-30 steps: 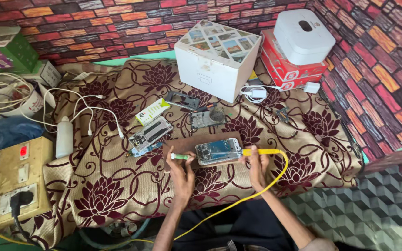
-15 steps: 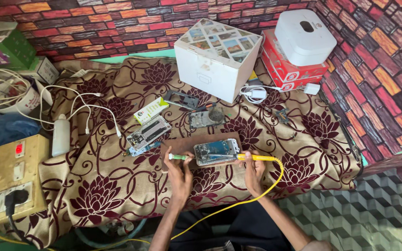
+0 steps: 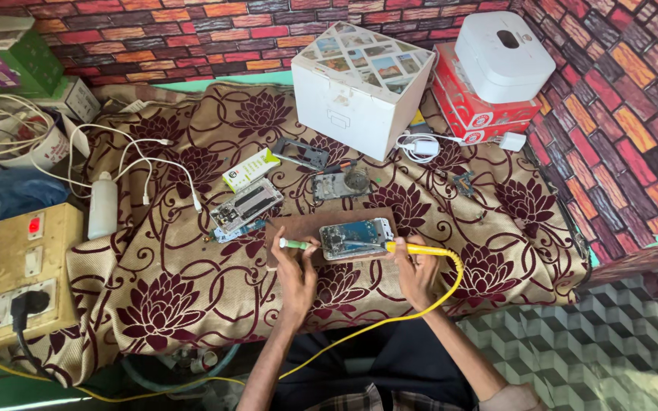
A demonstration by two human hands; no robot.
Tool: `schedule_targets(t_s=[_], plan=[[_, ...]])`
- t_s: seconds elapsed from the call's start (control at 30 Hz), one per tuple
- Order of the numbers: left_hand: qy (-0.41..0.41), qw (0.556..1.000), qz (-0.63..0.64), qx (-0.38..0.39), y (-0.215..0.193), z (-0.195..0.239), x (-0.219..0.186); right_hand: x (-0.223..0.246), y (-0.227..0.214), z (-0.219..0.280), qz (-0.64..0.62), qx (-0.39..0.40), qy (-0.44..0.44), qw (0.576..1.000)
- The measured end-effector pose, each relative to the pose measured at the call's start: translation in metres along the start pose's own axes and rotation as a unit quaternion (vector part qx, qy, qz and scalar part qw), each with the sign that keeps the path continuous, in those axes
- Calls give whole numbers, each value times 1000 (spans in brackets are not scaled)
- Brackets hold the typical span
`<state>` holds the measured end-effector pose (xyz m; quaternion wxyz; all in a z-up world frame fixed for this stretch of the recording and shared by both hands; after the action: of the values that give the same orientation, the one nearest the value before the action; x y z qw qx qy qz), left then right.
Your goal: The person uses a soldering iron and a tube of flux to work on a disassembled mobile phone motherboard. They repeatedly apply flux and solder to various points on the circuit board while the phone remains open on the table.
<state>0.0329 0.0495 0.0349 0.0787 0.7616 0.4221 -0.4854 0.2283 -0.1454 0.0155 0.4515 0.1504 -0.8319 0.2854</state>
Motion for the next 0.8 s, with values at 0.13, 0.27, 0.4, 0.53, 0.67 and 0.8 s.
schedule_targets(t_s=[0.13,0.27,0.4,0.53,0.67,0.8], plan=[[-1,1000,17,6,-1,-1,-1,46,1,-14,65,3,-82,994],[-13,1000,10,8,-2,-2,-5,78,7,-30,66,47,-99,992],[-16,1000,17,8,-5,-2,-11,94,11,-48,108,40,-89,989],[-16,999,30,8,-6,-3,-14,96,8,-61,67,19,-6,998],[-55,998,27,-6,-10,8,-9,107,10,-70,93,20,6,995],[-22,997,74,-29,-11,-13,-20,136,10,-66,145,-26,-70,987]])
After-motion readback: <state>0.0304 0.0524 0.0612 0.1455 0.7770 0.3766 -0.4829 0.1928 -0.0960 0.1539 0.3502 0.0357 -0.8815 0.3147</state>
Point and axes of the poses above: each hand's wrist, its own z-axis away from the middle knuckle, its own y-axis out of the palm, x = y × z, the point moved 7 cm from there along -z, towards the middle knuckle, and after that the axes turned 13 degrees about x, right-handed, at the moved point
